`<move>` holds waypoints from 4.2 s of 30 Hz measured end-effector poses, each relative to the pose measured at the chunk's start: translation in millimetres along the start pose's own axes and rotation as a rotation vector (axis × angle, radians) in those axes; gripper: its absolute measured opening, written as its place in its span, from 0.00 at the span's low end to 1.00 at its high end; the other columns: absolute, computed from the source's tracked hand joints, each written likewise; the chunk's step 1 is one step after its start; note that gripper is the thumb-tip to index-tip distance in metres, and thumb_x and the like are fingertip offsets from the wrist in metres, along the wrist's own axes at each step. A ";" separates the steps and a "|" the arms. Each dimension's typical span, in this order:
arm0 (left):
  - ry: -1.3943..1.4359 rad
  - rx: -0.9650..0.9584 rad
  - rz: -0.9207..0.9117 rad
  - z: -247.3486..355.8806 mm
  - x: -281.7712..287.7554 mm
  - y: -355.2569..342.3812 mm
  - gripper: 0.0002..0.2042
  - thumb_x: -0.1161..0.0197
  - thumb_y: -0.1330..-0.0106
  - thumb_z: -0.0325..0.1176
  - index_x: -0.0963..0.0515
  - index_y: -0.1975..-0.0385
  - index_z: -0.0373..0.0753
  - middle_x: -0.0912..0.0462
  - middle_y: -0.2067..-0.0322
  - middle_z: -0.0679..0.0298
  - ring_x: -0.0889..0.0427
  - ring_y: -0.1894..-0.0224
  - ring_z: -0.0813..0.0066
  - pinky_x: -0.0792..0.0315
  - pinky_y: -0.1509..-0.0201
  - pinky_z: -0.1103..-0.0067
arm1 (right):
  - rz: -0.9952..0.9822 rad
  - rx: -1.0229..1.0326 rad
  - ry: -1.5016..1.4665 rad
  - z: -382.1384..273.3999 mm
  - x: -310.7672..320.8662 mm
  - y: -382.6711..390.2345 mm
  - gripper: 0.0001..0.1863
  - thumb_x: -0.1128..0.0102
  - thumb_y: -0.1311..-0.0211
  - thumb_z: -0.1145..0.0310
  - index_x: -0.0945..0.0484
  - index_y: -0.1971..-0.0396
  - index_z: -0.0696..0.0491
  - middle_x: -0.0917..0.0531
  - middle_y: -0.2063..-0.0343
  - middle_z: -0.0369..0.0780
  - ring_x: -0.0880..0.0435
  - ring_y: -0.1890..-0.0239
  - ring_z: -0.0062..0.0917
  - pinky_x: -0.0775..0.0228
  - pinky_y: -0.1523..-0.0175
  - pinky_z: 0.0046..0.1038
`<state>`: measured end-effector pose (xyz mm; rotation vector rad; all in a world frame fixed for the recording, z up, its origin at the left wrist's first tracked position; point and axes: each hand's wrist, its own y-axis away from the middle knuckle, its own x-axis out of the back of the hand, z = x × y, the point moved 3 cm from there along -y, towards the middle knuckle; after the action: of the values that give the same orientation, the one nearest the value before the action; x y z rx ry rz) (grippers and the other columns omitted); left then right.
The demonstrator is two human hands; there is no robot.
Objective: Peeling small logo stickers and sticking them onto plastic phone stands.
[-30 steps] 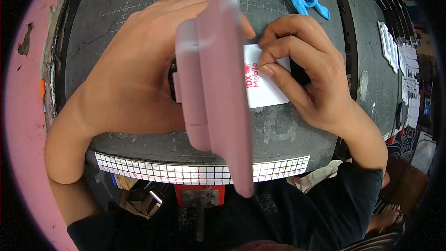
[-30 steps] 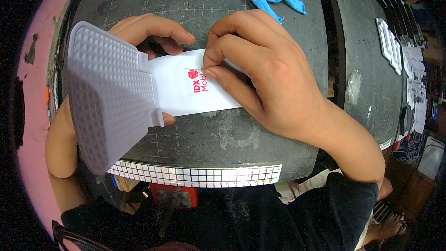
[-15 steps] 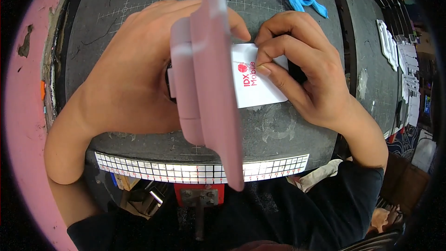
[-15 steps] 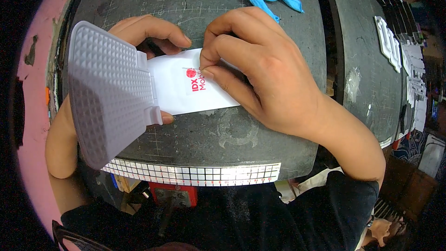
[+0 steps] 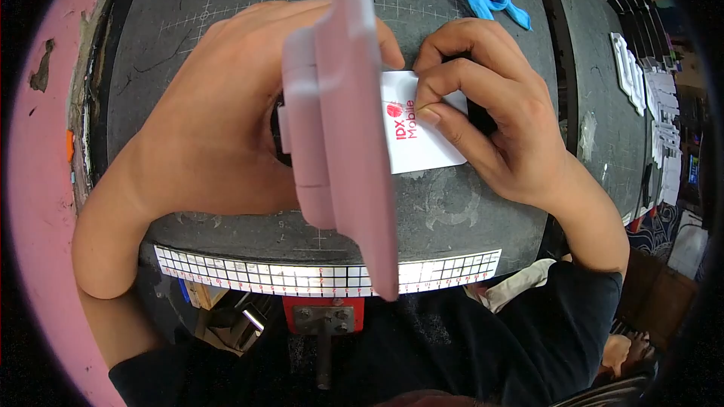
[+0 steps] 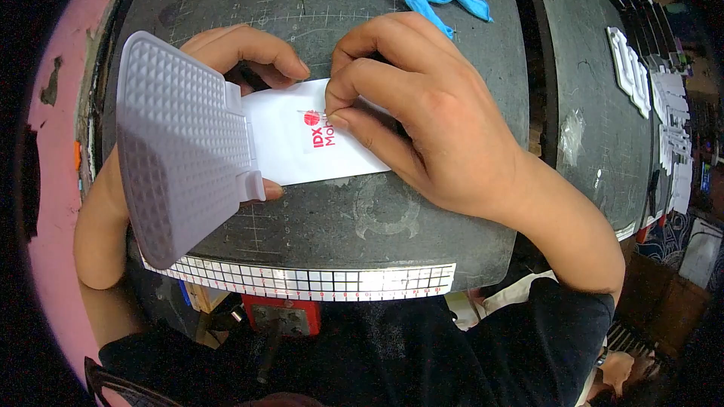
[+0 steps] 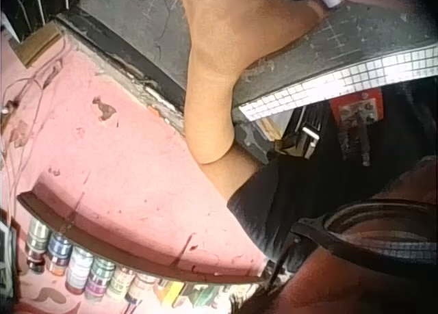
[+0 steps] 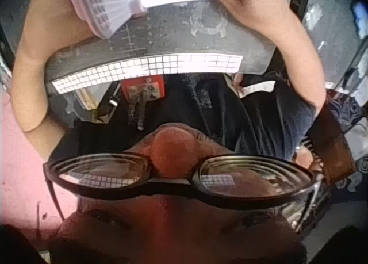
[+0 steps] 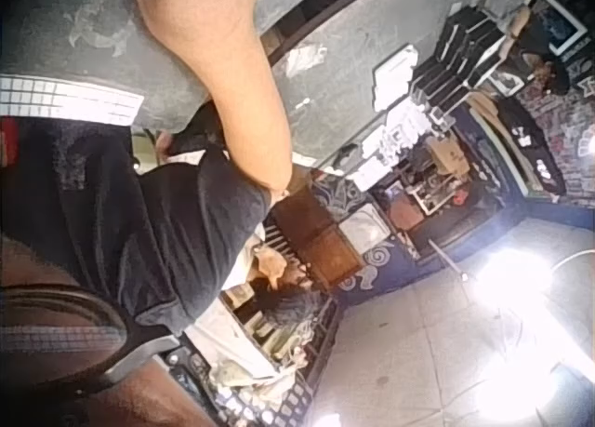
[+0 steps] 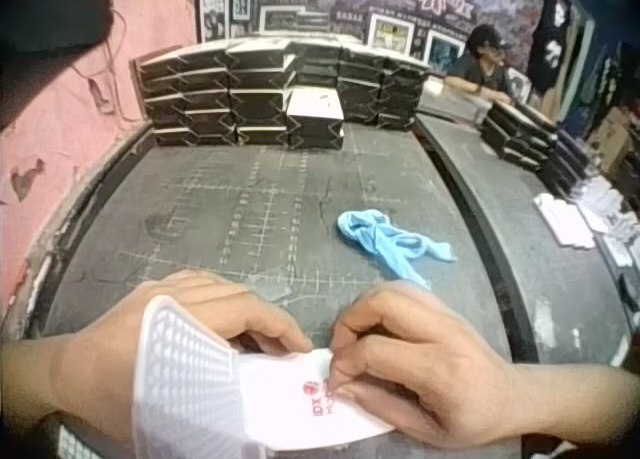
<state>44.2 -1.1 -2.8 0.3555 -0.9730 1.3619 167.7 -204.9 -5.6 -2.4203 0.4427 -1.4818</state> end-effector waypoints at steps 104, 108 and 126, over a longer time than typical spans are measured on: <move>-0.153 -0.324 -0.295 -39.3 8.2 -34.6 0.22 0.28 0.41 0.50 0.08 0.47 0.51 0.15 0.34 0.57 0.27 0.23 0.50 0.45 0.16 0.47 | 0.084 -0.086 0.031 -6.5 -1.1 -1.8 0.13 0.22 0.52 0.79 0.16 0.66 0.55 0.21 0.60 0.43 0.21 0.59 0.35 0.31 0.54 0.33; -0.122 -0.293 -0.295 -38.6 10.7 -32.8 0.21 0.27 0.40 0.50 0.08 0.49 0.51 0.15 0.34 0.57 0.26 0.23 0.50 0.45 0.16 0.46 | 0.078 -0.072 0.025 -5.8 -2.0 -2.0 0.14 0.22 0.53 0.80 0.15 0.65 0.55 0.21 0.59 0.44 0.21 0.59 0.35 0.31 0.54 0.33; -0.111 -0.266 -0.307 -37.7 8.9 -37.2 0.21 0.25 0.43 0.49 0.08 0.49 0.51 0.14 0.34 0.58 0.27 0.23 0.50 0.45 0.16 0.46 | 0.115 -0.037 0.016 -4.8 0.2 1.0 0.17 0.19 0.58 0.77 0.13 0.65 0.55 0.20 0.61 0.43 0.22 0.61 0.33 0.32 0.57 0.32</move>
<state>91.8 23.4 -6.5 0.3636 -1.1259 0.9295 163.4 -206.2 -3.6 -2.3690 0.6069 -1.4574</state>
